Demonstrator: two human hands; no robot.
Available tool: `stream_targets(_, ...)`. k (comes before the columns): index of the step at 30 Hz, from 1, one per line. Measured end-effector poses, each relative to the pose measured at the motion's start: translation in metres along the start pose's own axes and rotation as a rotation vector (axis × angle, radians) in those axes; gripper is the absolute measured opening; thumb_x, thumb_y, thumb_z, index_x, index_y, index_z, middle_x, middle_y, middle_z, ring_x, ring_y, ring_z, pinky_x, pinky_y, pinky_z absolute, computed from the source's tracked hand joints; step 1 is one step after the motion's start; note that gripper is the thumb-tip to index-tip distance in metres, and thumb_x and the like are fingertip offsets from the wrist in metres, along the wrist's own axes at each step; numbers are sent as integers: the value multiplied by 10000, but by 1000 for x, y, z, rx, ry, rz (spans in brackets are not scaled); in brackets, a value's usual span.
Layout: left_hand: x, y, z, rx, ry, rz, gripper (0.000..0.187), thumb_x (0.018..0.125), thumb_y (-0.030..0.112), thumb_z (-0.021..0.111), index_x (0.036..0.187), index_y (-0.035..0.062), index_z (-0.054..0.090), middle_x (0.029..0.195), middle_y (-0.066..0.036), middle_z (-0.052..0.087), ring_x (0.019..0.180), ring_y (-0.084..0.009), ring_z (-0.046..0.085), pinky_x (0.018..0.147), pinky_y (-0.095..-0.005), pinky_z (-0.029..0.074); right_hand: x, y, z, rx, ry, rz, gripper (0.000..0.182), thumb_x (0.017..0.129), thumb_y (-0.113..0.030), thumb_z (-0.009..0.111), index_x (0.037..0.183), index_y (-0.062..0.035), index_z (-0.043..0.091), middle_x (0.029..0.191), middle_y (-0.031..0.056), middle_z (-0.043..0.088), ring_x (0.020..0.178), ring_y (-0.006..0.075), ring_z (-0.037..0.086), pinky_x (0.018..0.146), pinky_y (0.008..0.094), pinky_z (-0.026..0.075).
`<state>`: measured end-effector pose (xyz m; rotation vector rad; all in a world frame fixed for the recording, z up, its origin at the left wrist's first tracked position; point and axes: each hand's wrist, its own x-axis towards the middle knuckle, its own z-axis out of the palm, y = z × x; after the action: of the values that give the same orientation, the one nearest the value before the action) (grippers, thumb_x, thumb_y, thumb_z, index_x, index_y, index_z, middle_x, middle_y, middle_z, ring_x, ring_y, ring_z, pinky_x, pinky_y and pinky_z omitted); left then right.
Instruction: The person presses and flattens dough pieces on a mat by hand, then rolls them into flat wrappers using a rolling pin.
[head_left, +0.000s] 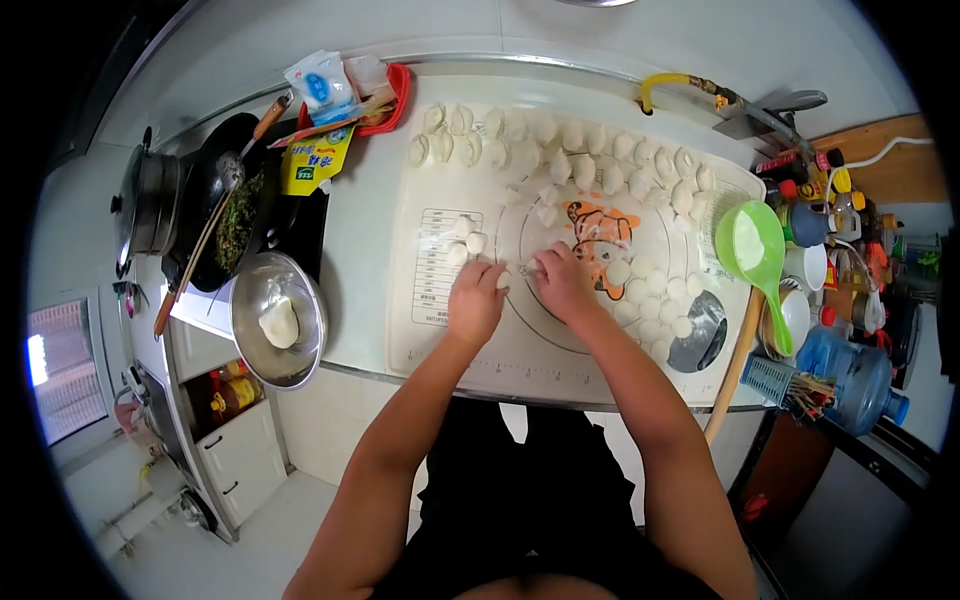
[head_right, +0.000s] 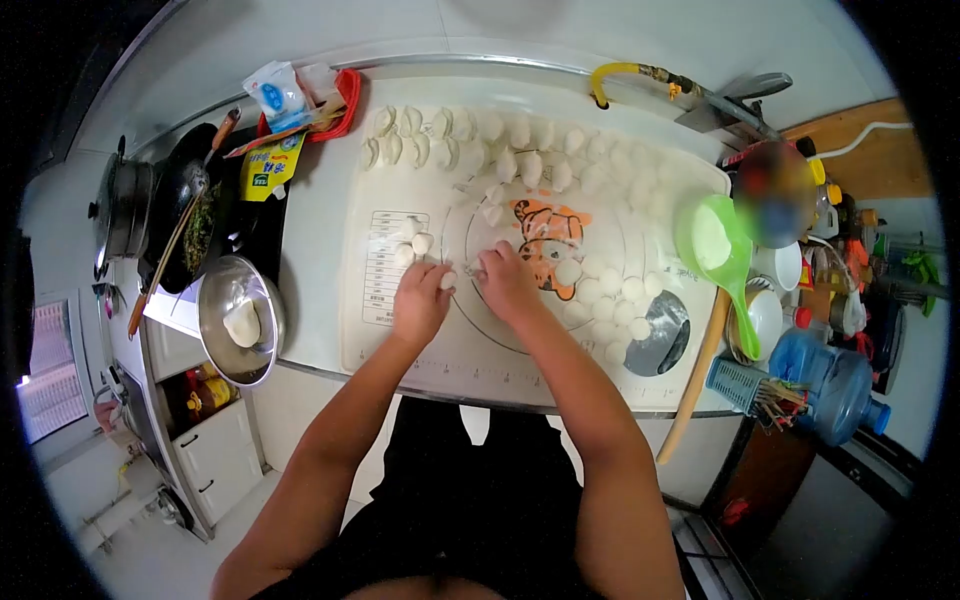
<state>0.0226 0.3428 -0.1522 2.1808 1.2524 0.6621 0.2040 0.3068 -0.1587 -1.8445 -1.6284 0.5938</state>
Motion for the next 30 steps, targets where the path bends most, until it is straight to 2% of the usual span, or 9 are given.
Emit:
stream_targets(5,-7,-6,-2,-26,24,-70,397,660,-2,776,1042,79,699,1023,-102,621,960,-313,592,829,-396,502,3,21,-29,25,-130,82,161,831,-108,661,974,-37,674,1002,146,627,843,355,625,743,435,517)
stream_targets(11,-11,1,-11,57,176,-95,368,674,-7,763,1025,82,701,978,-105,616,904,-309,590,783,-377,510,6,22,-39,18,-12,128,171,818,-117,676,974,-47,668,987,136,604,870,354,623,779,441,520)
stream_targets(13,-13,0,-12,-82,84,-66,390,669,7,782,1046,71,702,964,-112,600,884,-288,587,754,-359,510,0,12,-41,-25,-45,-81,212,788,-99,703,990,-59,653,1010,127,588,909,351,619,799,437,523)
stream_targets(17,-9,-7,-13,-96,-130,-148,409,674,26,798,1067,57,690,966,-118,594,864,-277,585,723,-354,507,-2,14,-38,-86,-156,5,285,747,-98,742,1009,-60,638,1035,118,580,953,344,611,816,439,525)
stream_targets(19,-11,-2,-10,-59,85,-112,403,678,46,803,1062,48,679,960,-115,594,852,-285,589,726,-371,502,-2,7,-37,-96,-135,79,311,725,-96,760,1005,-50,632,1014,113,579,974,336,608,818,443,523)
stream_targets(23,-14,0,1,55,156,-178,421,671,65,812,1062,52,656,955,-112,593,867,-307,590,756,-396,498,-9,25,-15,-128,-42,-1,346,702,-118,789,999,-43,630,995,109,569,977,332,607,806,439,524)
stream_targets(26,-16,0,8,-3,36,-169,448,657,78,825,1062,57,634,958,-126,591,893,-332,582,785,-417,488,-11,22,-9,-151,52,-116,349,690,-129,804,981,-49,630,987,107,567,947,326,610,789,428,521)
stream_targets(28,-13,9,8,104,229,-57,472,649,76,829,1072,66,618,959,-132,589,899,-334,575,777,-420,486,-4,0,-12,-78,179,-16,334,684,-125,807,957,-54,628,978,102,567,913,322,612,784,419,517)
stream_targets(30,-11,5,12,88,240,-117,495,649,75,828,1097,67,618,963,-129,589,895,-323,576,767,-413,488,-3,3,-5,-127,122,-18,334,690,-118,805,963,-57,623,996,103,564,902,322,613,770,422,517)
